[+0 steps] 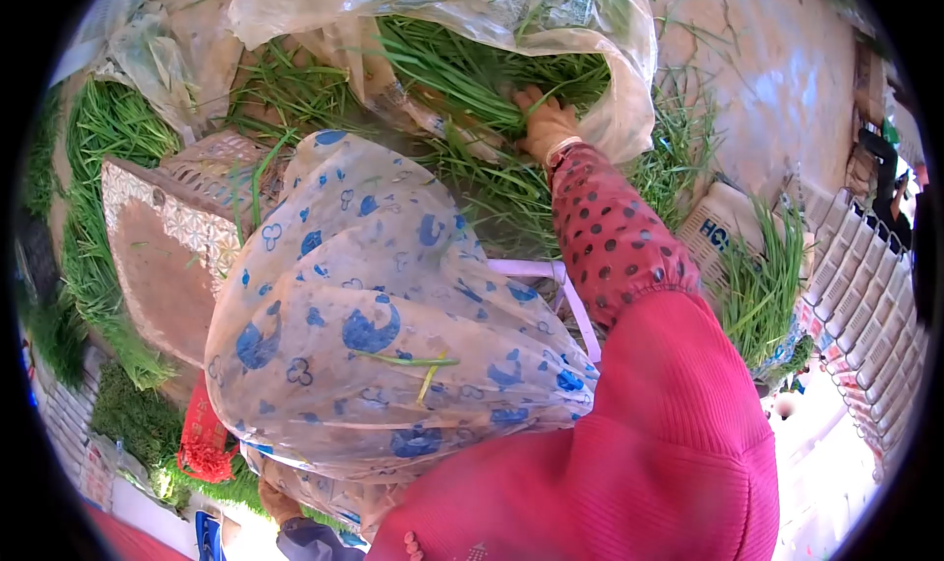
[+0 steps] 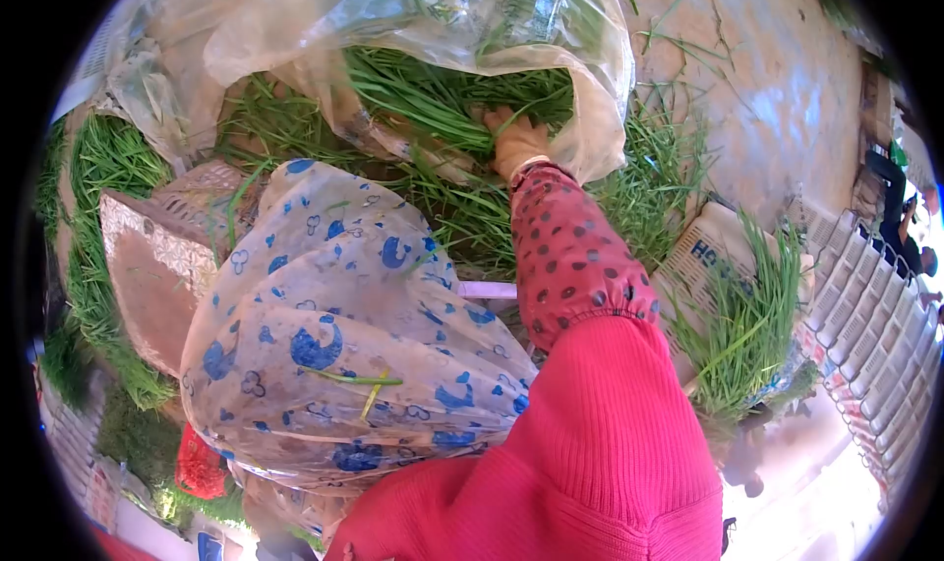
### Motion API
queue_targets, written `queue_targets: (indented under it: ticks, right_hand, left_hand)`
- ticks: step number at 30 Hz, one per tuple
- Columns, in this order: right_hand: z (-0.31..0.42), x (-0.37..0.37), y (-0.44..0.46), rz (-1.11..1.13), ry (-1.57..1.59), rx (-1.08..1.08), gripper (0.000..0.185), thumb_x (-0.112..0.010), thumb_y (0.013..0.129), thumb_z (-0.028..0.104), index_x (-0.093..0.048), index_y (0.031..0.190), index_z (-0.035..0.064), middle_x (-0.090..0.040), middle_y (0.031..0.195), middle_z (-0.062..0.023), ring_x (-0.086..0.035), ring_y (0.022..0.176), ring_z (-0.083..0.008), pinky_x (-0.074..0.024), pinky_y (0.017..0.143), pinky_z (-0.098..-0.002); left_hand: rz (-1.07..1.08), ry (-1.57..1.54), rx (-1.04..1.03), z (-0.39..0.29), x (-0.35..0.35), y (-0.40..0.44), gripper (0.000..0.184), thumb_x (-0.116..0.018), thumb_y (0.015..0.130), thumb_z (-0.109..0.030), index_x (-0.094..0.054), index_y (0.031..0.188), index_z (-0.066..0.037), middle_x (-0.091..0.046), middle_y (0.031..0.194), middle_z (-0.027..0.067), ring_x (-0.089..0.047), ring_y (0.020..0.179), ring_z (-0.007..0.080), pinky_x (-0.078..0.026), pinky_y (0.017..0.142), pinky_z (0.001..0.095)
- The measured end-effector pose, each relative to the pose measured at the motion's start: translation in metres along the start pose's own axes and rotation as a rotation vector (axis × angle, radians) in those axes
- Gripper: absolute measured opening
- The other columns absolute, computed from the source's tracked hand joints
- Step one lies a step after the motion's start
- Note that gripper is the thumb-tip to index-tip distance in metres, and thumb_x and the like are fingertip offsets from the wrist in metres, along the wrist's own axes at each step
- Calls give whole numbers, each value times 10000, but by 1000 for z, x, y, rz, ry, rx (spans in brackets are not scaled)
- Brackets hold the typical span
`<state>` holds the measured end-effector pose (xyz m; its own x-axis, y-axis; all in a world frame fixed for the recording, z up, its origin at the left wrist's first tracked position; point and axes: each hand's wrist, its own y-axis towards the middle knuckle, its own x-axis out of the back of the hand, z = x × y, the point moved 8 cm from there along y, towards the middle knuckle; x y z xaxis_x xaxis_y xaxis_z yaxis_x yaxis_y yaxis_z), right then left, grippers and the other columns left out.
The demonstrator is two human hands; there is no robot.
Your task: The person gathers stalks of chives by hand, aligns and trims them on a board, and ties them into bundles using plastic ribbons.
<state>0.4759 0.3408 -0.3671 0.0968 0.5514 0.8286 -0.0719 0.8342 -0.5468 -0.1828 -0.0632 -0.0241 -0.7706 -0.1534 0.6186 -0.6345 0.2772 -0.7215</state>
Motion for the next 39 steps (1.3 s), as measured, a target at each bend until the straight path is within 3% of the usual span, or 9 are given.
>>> queue_targets:
  ticks: [4, 8, 12, 16, 27, 31, 34, 37, 39]
  right_hand:
    - [-18, -39, 28, 197, -169, -173, 588, -641, 819, 235, -434, 1369, 214, -602, 1221, -87, -616, 1058, -300, -450, 922, -446]
    - [16, 10, 29, 279, -144, -34, 476, -623, 784, 205, -568, 1256, 171, -661, 1096, -146, -627, 1050, -287, -495, 884, -383]
    - [19, 54, 29, 462, 58, 120, 527, -721, 659, 219, -623, 1163, 100, -675, 1042, -165, -640, 981, -316, -498, 861, -379]
    - [-31, 92, 21, 301, 563, 14, 608, -775, 640, 228, -597, 1203, 81, -682, 1005, -158, -653, 936, -288, -495, 835, -346]
    - [31, 171, -42, 106, 49, 20, 456, -716, 675, 275, -653, 1092, 98, -681, 959, -178, -649, 932, -335, -511, 833, -403]
    - [14, 103, -48, 216, -3, -124, 305, -717, 720, 259, -709, 940, 46, -690, 979, -159, -661, 946, -326, -526, 823, -408]
    - [19, 70, -52, 365, -89, -125, 262, -588, 778, 60, -669, 1021, 8, -638, 1128, -201, -626, 1028, -358, -501, 890, -437]
    - [39, 97, -65, 79, -82, -84, 297, -581, 780, 30, -648, 1068, 6, -552, 1234, -193, -568, 1092, -389, -481, 932, -438]
    - [18, 72, -48, 101, -118, -238, 418, -501, 907, 129, -522, 1317, 47, -365, 1467, -162, -400, 1296, -425, -413, 1002, -494]
  left_hand:
    - [27, -129, -69, -26, -25, -7, 362, -575, 887, -95, -553, 1230, 17, -628, 1102, 87, -611, 931, 155, -518, 790, 284]
    - [-92, 553, -196, -5, 8, -6, 265, -470, 976, -198, -586, 1079, 17, -646, 1003, 101, -609, 882, 162, -514, 749, 293]
    - [-40, 56, -172, 44, 15, 12, 236, -479, 967, -156, -552, 1107, 19, -639, 999, 97, -600, 860, 151, -502, 760, 277]
    - [-145, 142, -120, 38, 7, 3, 257, -483, 965, -151, -537, 1146, 23, -633, 1030, 102, -599, 875, 153, -499, 774, 277]
    - [-229, 511, -293, -11, -11, -14, 279, -508, 938, -181, -576, 1119, 21, -659, 994, 103, -605, 873, 175, -481, 793, 303]
    - [-325, 281, -279, 4, -5, -7, 254, -499, 899, -94, -581, 1110, 20, -664, 992, 116, -615, 884, 194, -481, 810, 315]
    - [-332, 433, -347, -14, -15, -17, 290, -500, 857, -31, -579, 1132, 21, -661, 1029, 124, -617, 912, 199, -477, 839, 312]
    - [-418, 404, -371, 4, -6, -9, 332, -515, 830, -10, -575, 1155, 19, -658, 1046, 124, -613, 938, 201, -471, 851, 306]
    - [-341, 278, -374, 8, -7, -2, 345, -509, 839, -34, -571, 1174, 18, -663, 1048, 145, -621, 962, 240, -469, 862, 325]
